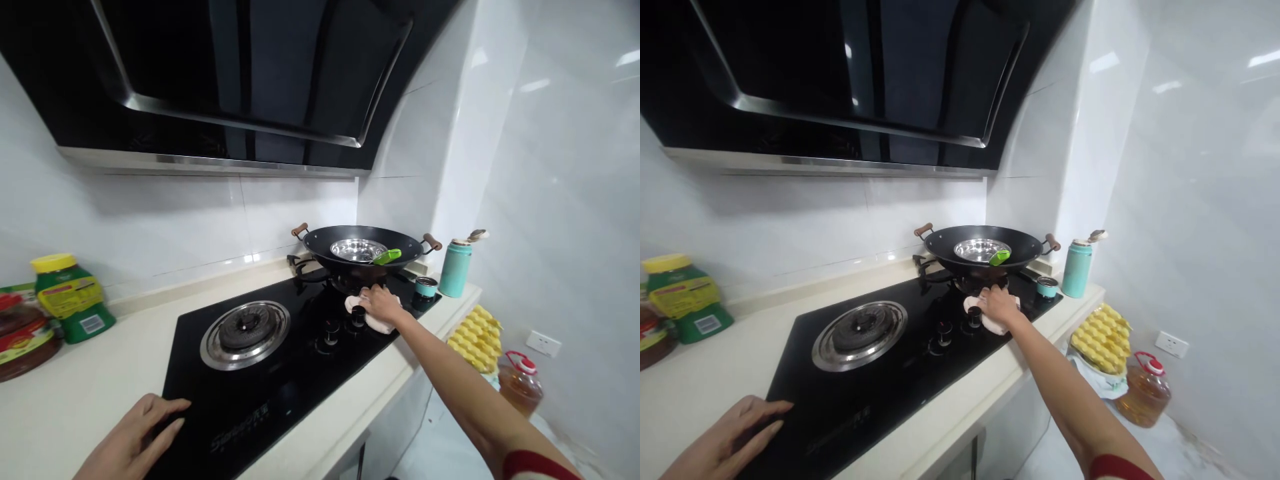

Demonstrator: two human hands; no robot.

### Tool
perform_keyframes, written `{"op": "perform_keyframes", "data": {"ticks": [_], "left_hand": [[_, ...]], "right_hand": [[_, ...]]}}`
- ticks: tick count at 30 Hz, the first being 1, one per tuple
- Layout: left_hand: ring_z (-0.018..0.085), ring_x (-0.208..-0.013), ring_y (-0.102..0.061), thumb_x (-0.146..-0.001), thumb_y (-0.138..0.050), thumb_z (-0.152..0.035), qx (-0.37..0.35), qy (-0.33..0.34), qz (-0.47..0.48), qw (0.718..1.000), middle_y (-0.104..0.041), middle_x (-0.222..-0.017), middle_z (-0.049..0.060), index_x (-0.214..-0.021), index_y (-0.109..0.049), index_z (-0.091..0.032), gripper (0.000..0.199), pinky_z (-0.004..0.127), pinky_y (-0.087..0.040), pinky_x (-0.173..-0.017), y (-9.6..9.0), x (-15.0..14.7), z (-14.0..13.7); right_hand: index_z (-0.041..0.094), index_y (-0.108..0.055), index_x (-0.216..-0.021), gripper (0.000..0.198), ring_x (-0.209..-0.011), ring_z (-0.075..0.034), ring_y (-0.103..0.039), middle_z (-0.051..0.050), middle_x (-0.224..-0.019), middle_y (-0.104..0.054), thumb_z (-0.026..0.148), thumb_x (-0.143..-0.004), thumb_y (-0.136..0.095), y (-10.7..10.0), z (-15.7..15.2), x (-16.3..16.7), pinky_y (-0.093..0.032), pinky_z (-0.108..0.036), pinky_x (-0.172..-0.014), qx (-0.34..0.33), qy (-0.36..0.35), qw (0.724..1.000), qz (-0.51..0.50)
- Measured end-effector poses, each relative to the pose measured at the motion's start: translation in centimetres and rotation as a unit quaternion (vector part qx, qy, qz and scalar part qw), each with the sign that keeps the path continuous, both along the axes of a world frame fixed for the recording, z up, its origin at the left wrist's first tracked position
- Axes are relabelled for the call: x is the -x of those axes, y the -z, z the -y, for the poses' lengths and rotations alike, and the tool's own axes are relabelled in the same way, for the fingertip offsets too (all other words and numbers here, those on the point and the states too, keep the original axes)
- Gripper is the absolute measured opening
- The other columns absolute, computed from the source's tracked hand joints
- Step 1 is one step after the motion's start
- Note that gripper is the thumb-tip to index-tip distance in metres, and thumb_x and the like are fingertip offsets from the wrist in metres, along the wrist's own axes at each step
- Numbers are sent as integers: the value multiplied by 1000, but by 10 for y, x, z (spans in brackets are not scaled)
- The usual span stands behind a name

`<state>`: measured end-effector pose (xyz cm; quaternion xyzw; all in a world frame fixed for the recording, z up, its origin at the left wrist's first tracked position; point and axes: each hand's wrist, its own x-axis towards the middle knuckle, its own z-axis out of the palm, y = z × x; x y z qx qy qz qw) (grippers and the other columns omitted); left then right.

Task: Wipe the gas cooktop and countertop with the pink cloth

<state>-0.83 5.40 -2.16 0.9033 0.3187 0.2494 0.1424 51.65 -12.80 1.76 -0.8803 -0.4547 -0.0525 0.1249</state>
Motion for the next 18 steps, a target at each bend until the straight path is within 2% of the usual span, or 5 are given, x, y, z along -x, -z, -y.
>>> {"op": "perform_keyframes", "data": {"ticks": [5,9,12,15,18], "left_hand": [[21,-83,-69,-90,-52,-62,-26,4,9,1000,-65,-91,1,-113,-71,-31,43,30,-58,-78,15,2,-8],[21,-86,-69,-89,-55,-60,-41,7,15,999,-66,-93,2,-112,-72,-30,41,30,-57,-80,19,0,-9],[21,-86,-69,-90,-55,-57,-47,9,15,999,-66,-94,2,-112,-72,-30,39,29,-56,-79,19,-3,-7],[20,-84,-68,-91,-53,-55,-61,11,20,998,-66,-91,2,-111,-72,-30,37,29,-56,-78,19,-4,-6],[20,-83,-67,-92,-52,-52,-71,12,26,997,-65,-89,1,-109,-73,-29,35,30,-56,-78,17,-5,-3]], "right_hand": [[26,-67,-119,35,-105,-30,-54,-12,-116,-59,42,-95,-48,8,49,23,-38,-40,-90,-17,30,999,32],[25,-67,-117,32,-101,-27,-54,-11,-111,-59,40,-94,-49,13,71,61,-38,-39,-89,-21,13,998,49],[26,-65,-119,34,-100,-26,-53,-9,-112,-59,44,-93,-51,15,73,100,-38,-38,-88,-27,-23,998,57],[27,-64,-117,44,-102,-28,-52,-8,-112,-59,56,-83,-64,16,71,133,-39,-39,-88,-50,-91,993,46],[26,-64,-102,32,-98,-24,-54,-4,-106,-60,41,-75,-71,19,69,146,-40,-37,-89,-117,-176,977,-18]]}}
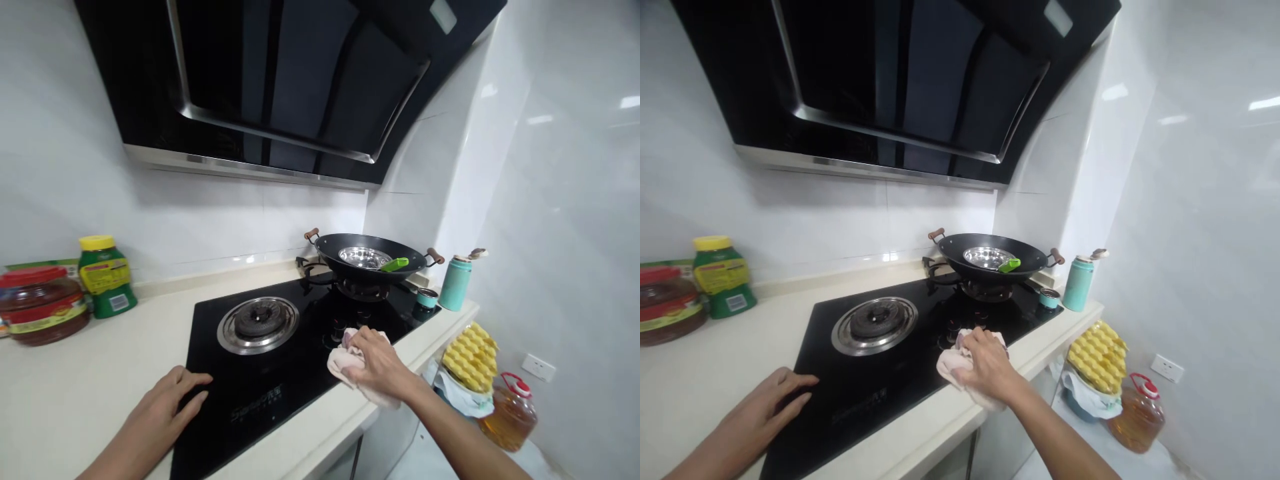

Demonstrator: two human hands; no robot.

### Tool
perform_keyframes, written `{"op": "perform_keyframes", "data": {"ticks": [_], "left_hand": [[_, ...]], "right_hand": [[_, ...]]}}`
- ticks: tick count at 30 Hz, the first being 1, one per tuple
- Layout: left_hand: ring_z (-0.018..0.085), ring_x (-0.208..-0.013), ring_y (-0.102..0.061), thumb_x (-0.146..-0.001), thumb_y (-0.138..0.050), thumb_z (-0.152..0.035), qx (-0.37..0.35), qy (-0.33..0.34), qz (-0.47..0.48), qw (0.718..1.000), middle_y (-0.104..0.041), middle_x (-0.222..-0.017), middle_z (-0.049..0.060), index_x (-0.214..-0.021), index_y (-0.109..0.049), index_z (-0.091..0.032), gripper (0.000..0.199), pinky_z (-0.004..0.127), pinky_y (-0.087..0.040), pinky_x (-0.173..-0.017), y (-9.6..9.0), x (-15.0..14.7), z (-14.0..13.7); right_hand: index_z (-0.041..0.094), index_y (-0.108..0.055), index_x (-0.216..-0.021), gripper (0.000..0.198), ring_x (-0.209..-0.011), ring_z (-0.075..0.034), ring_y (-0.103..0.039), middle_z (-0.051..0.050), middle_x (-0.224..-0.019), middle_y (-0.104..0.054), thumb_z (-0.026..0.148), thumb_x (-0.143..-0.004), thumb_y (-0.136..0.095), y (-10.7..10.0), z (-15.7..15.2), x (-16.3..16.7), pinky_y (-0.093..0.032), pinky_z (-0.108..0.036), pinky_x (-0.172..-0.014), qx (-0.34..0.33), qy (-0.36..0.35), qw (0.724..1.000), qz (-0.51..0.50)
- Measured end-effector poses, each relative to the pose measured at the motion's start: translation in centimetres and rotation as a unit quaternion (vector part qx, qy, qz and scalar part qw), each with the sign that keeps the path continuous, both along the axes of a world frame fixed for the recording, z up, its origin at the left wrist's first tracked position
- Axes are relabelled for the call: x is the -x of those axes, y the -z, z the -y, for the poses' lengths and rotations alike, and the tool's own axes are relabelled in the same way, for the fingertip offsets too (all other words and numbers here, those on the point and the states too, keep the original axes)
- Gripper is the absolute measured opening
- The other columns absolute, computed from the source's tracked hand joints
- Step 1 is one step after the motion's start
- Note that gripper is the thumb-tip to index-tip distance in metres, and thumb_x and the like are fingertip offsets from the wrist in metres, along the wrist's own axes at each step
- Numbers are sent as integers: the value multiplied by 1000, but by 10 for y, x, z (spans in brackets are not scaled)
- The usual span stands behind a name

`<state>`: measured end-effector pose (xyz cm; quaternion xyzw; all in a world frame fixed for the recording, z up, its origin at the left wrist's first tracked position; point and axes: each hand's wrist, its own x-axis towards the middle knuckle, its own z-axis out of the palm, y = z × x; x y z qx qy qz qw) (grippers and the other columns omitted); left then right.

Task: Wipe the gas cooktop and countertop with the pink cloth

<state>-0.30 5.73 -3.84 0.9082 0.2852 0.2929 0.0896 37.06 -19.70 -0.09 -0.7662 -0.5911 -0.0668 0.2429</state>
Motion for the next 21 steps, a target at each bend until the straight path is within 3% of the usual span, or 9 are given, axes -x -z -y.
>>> {"op": "perform_keyframes", "data": {"ticks": [2,5,7,11,14,17,21], "left_hand": [[20,-85,-68,-92,-52,-50,3,0,-5,1000,-65,-92,2,-108,-72,-29,34,30,-55,-79,-3,0,4],[20,-88,-68,-92,-52,-47,11,-4,-13,1000,-65,-94,2,-109,-72,-29,32,30,-55,-81,-7,-1,9],[20,-88,-68,-92,-52,-46,13,-6,-12,1000,-64,-94,2,-109,-72,-28,31,30,-55,-81,-9,-1,11],[20,-87,-67,-93,-52,-47,19,-4,-10,1000,-63,-94,1,-109,-72,-28,31,30,-54,-80,-8,-1,12],[19,-83,-66,-94,-52,-48,17,-3,-8,1000,-63,-92,1,-109,-72,-28,32,29,-54,-78,-8,0,11],[18,-76,-65,-93,-53,-50,12,-7,-10,1000,-63,-90,0,-109,-72,-29,33,29,-54,-75,-7,0,10],[18,-77,-65,-93,-52,-50,5,-8,-6,1000,-63,-90,0,-109,-72,-30,33,29,-54,-76,-8,0,11]], "right_hand": [[25,-61,-89,21,-87,-20,-57,0,-94,-61,32,-71,-69,3,-1,-3,-42,-34,-82,-78,-16,989,-121],[24,-56,-85,22,-75,-19,-58,1,-81,-62,40,-73,-65,5,-6,-18,-45,-32,-71,-205,27,933,-293],[23,-54,-93,32,-77,-21,-61,-1,-84,-64,52,-78,-59,2,-13,-29,-47,-33,-70,-258,55,908,-325],[22,-48,-111,48,-86,-24,-63,-5,-98,-66,61,-84,-49,-16,-34,-43,-50,-36,-75,-311,84,891,-320],[22,-50,-114,44,-94,-24,-63,-6,-106,-67,56,-85,-51,-28,-57,-43,-50,-35,-81,-283,44,911,-296],[23,-55,-113,38,-96,-22,-64,-5,-108,-69,48,-84,-57,-30,-81,-37,-50,-35,-87,-200,-10,943,-264],[24,-56,-120,39,-101,-23,-65,-6,-112,-70,49,-90,-56,-24,-98,-34,-48,-35,-89,-83,2,968,-235]]}}
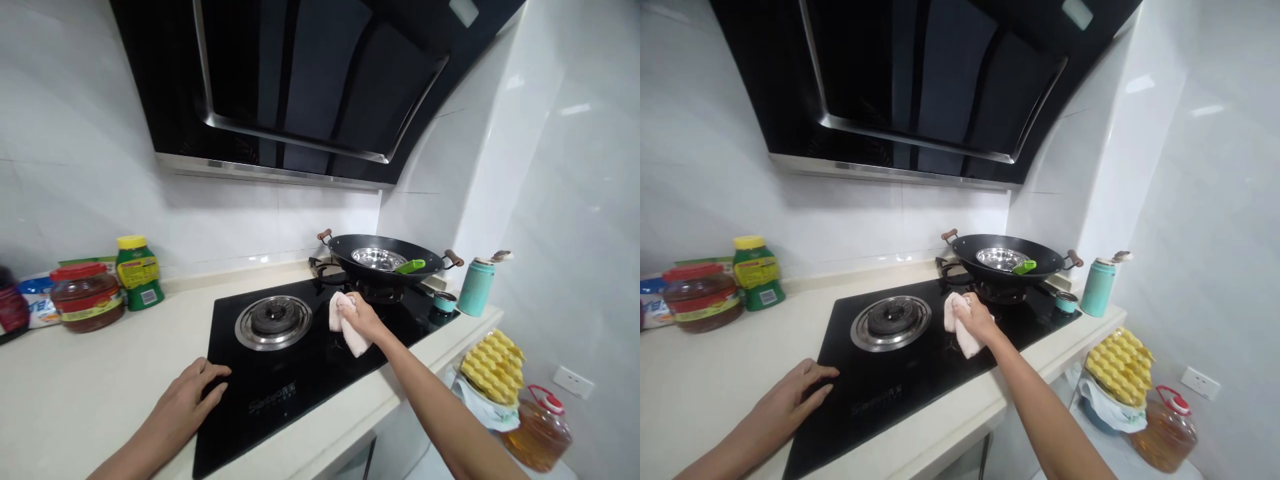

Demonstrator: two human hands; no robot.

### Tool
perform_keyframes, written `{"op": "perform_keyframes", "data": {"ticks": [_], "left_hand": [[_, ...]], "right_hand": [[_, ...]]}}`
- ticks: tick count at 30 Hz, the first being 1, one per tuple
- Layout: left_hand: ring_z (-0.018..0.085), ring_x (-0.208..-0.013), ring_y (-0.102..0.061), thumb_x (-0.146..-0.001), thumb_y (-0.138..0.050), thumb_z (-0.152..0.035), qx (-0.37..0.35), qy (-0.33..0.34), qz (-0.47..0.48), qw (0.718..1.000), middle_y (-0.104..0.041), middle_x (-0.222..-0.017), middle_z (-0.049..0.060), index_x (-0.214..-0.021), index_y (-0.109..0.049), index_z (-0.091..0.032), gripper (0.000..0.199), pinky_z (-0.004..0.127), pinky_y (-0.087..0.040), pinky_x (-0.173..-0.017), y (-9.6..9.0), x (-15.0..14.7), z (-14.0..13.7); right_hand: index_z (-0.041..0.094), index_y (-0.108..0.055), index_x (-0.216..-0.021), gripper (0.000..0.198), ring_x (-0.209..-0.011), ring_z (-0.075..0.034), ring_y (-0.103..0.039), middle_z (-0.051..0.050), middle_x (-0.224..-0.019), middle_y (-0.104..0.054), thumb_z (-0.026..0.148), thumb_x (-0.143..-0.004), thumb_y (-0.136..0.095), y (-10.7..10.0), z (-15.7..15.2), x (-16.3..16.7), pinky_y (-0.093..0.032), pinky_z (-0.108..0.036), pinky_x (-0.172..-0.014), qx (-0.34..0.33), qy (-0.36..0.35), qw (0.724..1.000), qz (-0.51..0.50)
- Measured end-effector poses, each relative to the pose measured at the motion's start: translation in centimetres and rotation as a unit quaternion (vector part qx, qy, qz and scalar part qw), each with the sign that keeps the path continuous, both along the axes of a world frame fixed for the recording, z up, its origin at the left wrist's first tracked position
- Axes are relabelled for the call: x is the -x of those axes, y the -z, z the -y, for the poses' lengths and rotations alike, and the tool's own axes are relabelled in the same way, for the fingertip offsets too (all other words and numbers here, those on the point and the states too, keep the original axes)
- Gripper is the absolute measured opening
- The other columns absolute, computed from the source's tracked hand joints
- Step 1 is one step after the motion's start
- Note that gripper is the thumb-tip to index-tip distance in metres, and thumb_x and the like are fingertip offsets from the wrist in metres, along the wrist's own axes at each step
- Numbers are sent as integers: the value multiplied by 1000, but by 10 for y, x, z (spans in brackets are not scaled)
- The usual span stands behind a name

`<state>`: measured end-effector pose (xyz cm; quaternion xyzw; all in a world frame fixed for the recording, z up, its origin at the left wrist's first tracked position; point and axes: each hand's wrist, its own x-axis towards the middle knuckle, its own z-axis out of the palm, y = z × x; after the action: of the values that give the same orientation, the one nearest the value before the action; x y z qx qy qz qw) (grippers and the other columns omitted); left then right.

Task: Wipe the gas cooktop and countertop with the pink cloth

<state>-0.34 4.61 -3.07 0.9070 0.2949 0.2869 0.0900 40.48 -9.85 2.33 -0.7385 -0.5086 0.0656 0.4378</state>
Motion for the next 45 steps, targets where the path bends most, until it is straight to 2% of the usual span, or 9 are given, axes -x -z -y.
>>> {"op": "perform_keyframes", "data": {"ticks": [6,11,15,19,22,27,33,40,45], "left_hand": [[20,-86,-67,-93,-52,-50,6,-5,-3,1000,-64,-94,1,-110,-72,-30,33,29,-54,-80,-2,0,2],[19,-82,-66,-92,-51,-51,4,1,-1,1000,-63,-89,1,-108,-73,-29,35,28,-53,-77,-6,-3,4],[20,-83,-67,-91,-51,-50,2,0,5,1000,-64,-89,1,-107,-73,-28,35,29,-53,-78,-9,-5,8],[21,-85,-67,-90,-51,-48,-3,1,10,1000,-65,-90,2,-105,-74,-27,34,31,-53,-80,-8,-7,10],[22,-86,-67,-90,-51,-46,-9,-1,15,1000,-65,-91,3,-104,-73,-27,33,32,-53,-80,-6,-7,9],[22,-86,-67,-90,-52,-47,-8,-5,17,1000,-64,-90,2,-104,-73,-28,32,32,-53,-80,-2,-6,6],[21,-87,-66,-92,-51,-43,0,2,7,1000,-64,-92,2,-106,-72,-27,30,32,-53,-80,-3,-4,8],[21,-88,-66,-91,-52,-36,24,5,4,1000,-65,-93,3,-105,-72,-26,27,34,-54,-82,-16,-5,19],[22,-87,-66,-90,-52,-34,23,1,0,1000,-65,-93,3,-104,-72,-26,26,35,-53,-82,-19,-6,22]], "right_hand": [[20,-55,-124,56,-108,-29,-66,-13,-117,-69,62,-87,-59,3,22,3,-46,-36,-89,99,38,994,23],[20,-45,-135,58,-108,-28,-66,-11,-117,-69,48,-87,-61,15,59,22,-44,-33,-88,95,77,991,48],[22,-46,-130,52,-99,-27,-67,-9,-115,-67,39,-83,-60,28,82,42,-45,-34,-84,76,97,989,85],[25,-52,-120,40,-101,-25,-63,-8,-116,-64,33,-81,-57,35,95,71,-46,-35,-88,29,46,989,141],[27,-53,-125,44,-105,-26,-59,-7,-115,-63,30,-81,-57,32,95,95,-45,-38,-94,38,-29,985,167],[28,-55,-122,43,-111,-27,-53,-7,-118,-58,26,-80,-61,23,65,121,-41,-41,-98,78,-86,974,194],[27,-56,-117,42,-101,-21,-56,-3,-109,-56,15,-76,-60,21,9,116,-45,-33,-90,19,-111,979,169],[27,-48,-132,45,-113,-20,-55,-7,-126,-52,22,-88,-58,-9,-59,67,-42,-33,-97,8,-60,981,185],[24,-51,-135,45,-118,-24,-55,-11,-132,-53,29,-91,-59,-22,-70,13,-41,-38,-101,123,1,970,208]]}}
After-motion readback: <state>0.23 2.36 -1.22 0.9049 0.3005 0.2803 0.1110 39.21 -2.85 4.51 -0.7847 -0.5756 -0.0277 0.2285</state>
